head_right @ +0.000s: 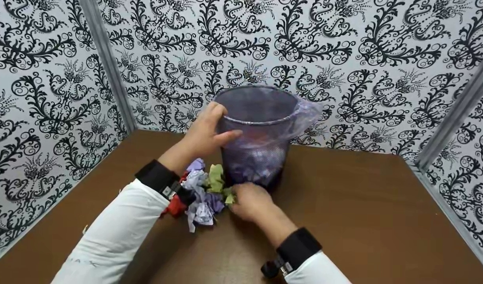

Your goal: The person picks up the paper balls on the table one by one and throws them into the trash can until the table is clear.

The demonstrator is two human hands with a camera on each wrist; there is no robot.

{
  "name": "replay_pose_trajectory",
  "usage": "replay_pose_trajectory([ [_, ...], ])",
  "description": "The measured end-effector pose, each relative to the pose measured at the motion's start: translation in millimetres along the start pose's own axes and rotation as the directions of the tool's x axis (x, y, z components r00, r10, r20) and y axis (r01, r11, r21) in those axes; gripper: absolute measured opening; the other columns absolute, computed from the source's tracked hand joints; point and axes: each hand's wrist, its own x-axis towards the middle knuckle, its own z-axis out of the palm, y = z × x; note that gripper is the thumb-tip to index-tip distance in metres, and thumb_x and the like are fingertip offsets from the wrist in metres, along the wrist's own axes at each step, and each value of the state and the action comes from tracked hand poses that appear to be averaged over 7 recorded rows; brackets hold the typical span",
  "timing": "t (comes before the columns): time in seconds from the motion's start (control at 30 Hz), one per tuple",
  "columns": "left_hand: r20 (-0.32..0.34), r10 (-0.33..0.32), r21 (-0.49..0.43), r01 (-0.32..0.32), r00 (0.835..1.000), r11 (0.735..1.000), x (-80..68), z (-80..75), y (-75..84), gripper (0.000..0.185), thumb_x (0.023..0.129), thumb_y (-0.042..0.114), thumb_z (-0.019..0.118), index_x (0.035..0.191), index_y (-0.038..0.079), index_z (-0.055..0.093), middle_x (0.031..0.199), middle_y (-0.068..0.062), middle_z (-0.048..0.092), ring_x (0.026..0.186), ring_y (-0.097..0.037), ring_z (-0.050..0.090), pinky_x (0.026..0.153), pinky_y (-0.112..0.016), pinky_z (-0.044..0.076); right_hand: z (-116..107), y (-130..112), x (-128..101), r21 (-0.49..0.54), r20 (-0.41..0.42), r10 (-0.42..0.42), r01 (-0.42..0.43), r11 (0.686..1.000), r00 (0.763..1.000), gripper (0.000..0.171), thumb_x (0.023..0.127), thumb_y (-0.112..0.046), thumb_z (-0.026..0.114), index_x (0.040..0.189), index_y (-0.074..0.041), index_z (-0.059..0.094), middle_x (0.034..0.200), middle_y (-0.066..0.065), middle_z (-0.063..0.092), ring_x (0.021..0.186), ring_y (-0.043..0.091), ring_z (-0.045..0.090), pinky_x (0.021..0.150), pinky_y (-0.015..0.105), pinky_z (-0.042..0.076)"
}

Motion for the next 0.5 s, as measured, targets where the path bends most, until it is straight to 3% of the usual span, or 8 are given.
replay_pose_trajectory([
  [0.23, -0.004, 0.012, 0.016, -0.011, 1.0, 1.0, 0.2, 0.3, -0.3, 0.064, 0.074, 0.083, 0.052, 0.103, 0.026, 0.046, 0.108, 0.009, 0.041, 0.091, -0.015, 0.044, 0.071, -0.03, 0.04, -3.2, 2.4, -2.4, 0.062, 0.049, 0.045, -0.048, 0.997, 0.998, 0.02, 0.059, -0.019, 0.076, 0.071, -0.016, 0.06, 0.064, -0.008, 0.055, 0.058, 0.01, 0.048, 0.054, 0.027, 0.041],
  [0.5, 0.002, 0.007, 0.01, -0.007, 1.0, 1.0, 0.6, 0.4, -0.6, 0.065, 0.073, 0.083, 0.052, 0.103, 0.026, 0.046, 0.109, 0.009, 0.041, 0.092, -0.014, 0.042, 0.073, -0.03, 0.04, -3.1, 4.7, -5.8, 0.081, 0.048, -0.015, 0.011, 0.997, 0.999, 0.022, 0.056, -0.013, 0.075, 0.068, -0.016, 0.057, 0.064, -0.007, 0.051, 0.06, 0.011, 0.045, 0.054, 0.026, 0.039],
])
